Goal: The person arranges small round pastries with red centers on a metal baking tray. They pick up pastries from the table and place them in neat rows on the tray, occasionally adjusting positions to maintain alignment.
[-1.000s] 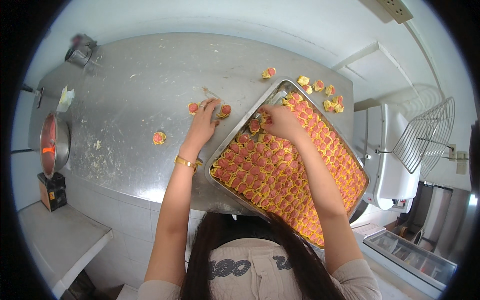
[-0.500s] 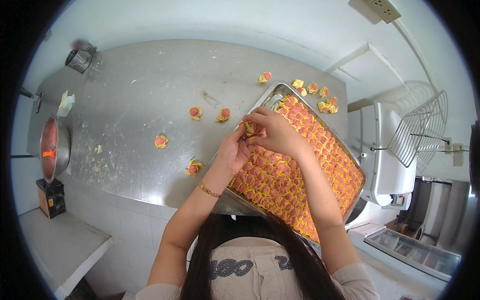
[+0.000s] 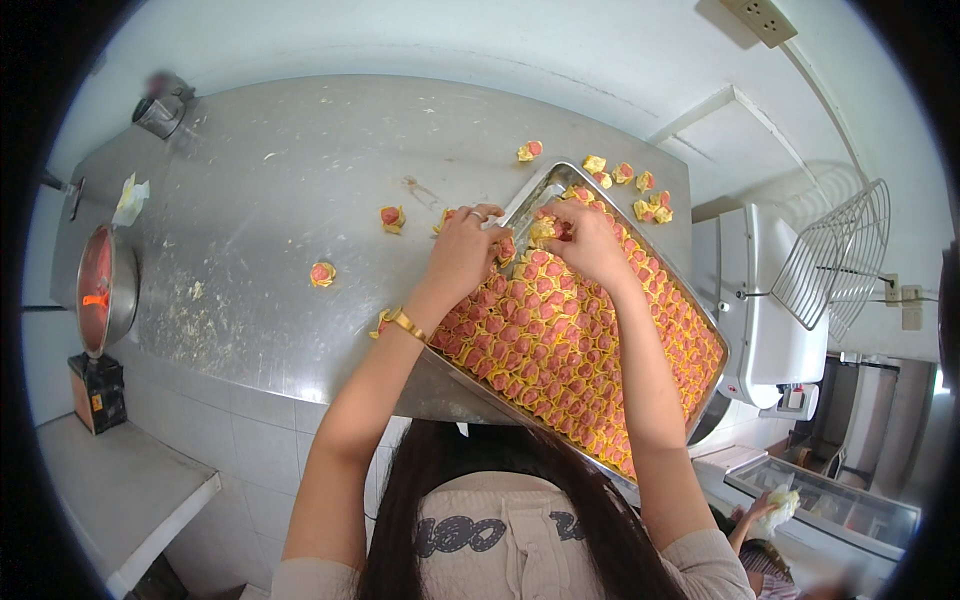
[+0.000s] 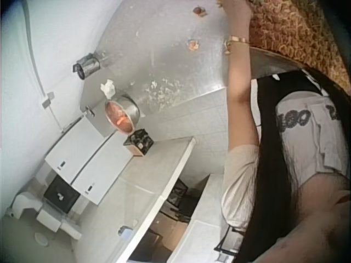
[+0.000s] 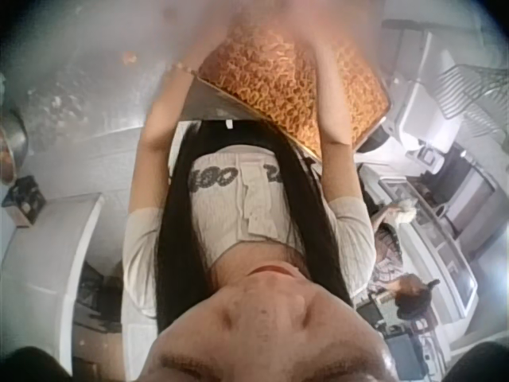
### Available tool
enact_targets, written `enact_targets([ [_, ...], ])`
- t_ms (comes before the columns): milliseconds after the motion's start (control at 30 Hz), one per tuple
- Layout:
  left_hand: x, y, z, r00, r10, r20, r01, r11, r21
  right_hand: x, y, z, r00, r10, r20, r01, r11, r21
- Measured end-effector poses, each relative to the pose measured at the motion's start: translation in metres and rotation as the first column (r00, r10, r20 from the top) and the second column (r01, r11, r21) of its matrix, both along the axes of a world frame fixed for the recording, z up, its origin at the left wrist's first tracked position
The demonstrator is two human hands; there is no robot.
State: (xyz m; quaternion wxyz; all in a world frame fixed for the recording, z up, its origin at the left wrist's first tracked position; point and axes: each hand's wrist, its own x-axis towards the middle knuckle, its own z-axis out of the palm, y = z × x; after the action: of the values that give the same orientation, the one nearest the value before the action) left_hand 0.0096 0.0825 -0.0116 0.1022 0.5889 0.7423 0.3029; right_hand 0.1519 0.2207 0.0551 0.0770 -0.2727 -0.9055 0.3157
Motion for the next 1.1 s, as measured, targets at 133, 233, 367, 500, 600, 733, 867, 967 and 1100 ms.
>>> enact_targets([
  [133, -0.003, 0.016, -0.009, 0.97, -0.105, -0.22, 0.099, 0.994, -0.036, 0.002, 0.011, -0.019, 0.998, -0.025, 0.063, 0.026, 1.0, -0.012],
  [233, -0.005, 0.022, -0.012, 0.961, -0.082, -0.263, 0.079, 0.997, -0.02, -0.011, 0.032, -0.029, 0.995, -0.084, 0.053, 0.082, 0.996, 0.039],
  [367, -0.01, 0.01, -0.003, 0.989, 0.072, -0.133, -0.077, 0.997, -0.032, -0.061, 0.055, -0.055, 0.998, 0.018, -0.06, -0.004, 0.975, 0.224],
  [500, -0.02, -0.02, 0.009, 0.984, 0.178, -0.001, -0.178, 0.984, -0.026, -0.116, 0.046, -0.091, 0.985, 0.145, 0.094, -0.167, 0.942, 0.293],
  [600, -0.026, -0.044, 0.012, 0.972, 0.23, 0.039, -0.231, 0.973, 0.016, -0.122, 0.035, -0.092, 0.98, 0.132, 0.146, -0.163, 0.96, 0.229],
  [733, -0.034, -0.075, 0.01, 0.939, 0.32, 0.129, -0.316, 0.948, -0.048, -0.081, 0.031, -0.061, 0.993, 0.068, -0.101, -0.046, 0.978, 0.205],
  [867, -0.029, -0.092, 0.009, 0.904, 0.352, 0.242, -0.345, 0.936, -0.072, -0.033, 0.015, -0.043, 0.972, 0.149, 0.182, -0.161, 0.985, 0.056],
  [967, -0.02, -0.09, 0.01, 0.909, 0.302, 0.288, -0.303, 0.952, -0.045, -0.022, -0.005, -0.055, 0.974, 0.154, 0.165, -0.164, 0.985, 0.052],
  [1100, -0.01, -0.07, 0.012, 0.984, 0.143, 0.111, -0.147, 0.988, 0.035, -0.025, -0.016, -0.078, 0.97, 0.086, 0.227, -0.093, 0.995, 0.022],
])
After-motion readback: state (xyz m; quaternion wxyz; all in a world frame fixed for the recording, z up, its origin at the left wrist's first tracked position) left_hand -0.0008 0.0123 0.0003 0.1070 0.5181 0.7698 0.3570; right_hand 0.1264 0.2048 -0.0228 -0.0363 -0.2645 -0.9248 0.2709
